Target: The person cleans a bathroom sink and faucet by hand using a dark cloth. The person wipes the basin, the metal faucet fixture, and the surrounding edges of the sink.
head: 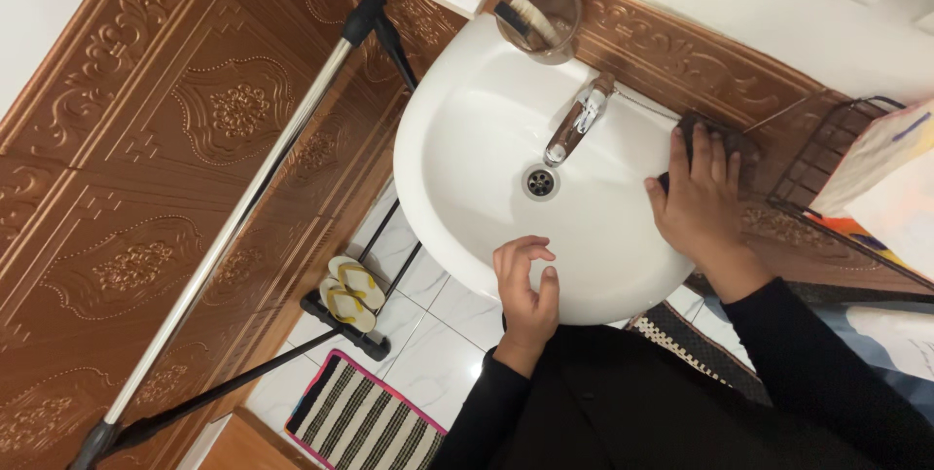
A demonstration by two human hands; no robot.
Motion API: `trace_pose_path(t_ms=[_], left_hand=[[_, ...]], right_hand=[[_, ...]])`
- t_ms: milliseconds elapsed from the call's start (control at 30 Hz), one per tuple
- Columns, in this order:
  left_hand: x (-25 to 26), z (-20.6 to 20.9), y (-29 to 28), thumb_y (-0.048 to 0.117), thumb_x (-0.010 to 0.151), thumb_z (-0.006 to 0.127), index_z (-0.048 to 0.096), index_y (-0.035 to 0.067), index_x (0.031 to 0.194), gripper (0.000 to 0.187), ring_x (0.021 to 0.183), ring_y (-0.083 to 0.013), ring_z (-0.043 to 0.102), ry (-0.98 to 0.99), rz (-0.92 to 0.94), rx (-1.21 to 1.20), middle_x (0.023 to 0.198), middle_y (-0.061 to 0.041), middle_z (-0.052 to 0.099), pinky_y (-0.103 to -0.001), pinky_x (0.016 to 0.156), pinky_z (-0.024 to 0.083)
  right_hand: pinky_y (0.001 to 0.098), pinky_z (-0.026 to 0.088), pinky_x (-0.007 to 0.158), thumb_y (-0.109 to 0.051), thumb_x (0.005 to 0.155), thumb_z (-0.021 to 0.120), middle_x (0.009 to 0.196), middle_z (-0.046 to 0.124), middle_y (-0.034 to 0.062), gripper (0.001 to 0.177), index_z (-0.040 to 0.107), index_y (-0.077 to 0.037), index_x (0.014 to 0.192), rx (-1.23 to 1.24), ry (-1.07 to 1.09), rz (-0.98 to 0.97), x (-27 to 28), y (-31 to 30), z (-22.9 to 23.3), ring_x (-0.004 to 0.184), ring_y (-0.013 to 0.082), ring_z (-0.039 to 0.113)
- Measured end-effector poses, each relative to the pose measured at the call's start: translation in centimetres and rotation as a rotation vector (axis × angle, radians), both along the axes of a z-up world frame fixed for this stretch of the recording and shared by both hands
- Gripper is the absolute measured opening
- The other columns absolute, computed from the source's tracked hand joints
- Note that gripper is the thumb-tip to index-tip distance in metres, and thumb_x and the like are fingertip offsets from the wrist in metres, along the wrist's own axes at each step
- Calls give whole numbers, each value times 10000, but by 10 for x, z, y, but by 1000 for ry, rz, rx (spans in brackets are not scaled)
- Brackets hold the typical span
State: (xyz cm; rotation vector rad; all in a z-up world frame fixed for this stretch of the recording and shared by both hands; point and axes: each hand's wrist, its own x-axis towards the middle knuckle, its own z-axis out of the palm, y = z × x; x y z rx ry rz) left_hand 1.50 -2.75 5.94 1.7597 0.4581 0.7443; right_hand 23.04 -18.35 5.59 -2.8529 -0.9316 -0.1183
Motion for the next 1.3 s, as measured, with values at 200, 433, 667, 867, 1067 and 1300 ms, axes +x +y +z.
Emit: trace_pose_path(t_ms=[200,433,667,867,1067,1300], left_hand=[[-18,-8,7,31,844,568,617,65,990,158,1180,-312,535,4,80,60,1190,-138,661,-426,1052,420],[-60,-24,25,83,895,555,619,58,982,111,1156,-314,527,26,328,36,1187,-136,668,-425,1067,386],[-92,-37,46,107,935,526,599,54,1019,124,1149,-305,524,-4,554,-15,1202,-137,666,-404,1047,384],[-100,-35,45,132,942,538,599,44,1025,135,1170,-312,541,5,537,-25,1203,-149,661,-420,1066,398],[-106,-40,35,107,906,524,597,43,1020,150,1138,-319,535,42,485,-97,1191,-154,669,-424,1038,408],[-84,-56,87,55,913,460,587,26,1087,217,1156,-269,575,-68,611,-186,1208,-154,638,-404,1029,416]], right_hand=[[496,367,1196,-166,983,502,1526,541,183,517,522,-44,1485,15,-40,203,-46,-27,-8,1358,343,539],[471,430,1014,-78,941,564,1407,585,209,469,542,49,1391,226,314,676,-138,-8,-10,1172,330,553],[535,312,1163,-139,870,560,1533,494,140,510,602,5,1358,90,176,1158,-154,153,-5,1434,301,429],[587,296,1116,-228,893,571,1148,733,129,308,790,-57,1026,-169,-268,961,-100,326,-25,1176,305,582],[530,286,1145,-245,890,564,1023,755,115,284,806,-98,907,-513,-103,871,-94,368,-39,1107,298,611],[448,442,980,-250,894,594,952,747,139,302,715,-67,1102,-447,138,1208,-125,320,-27,995,300,679]])
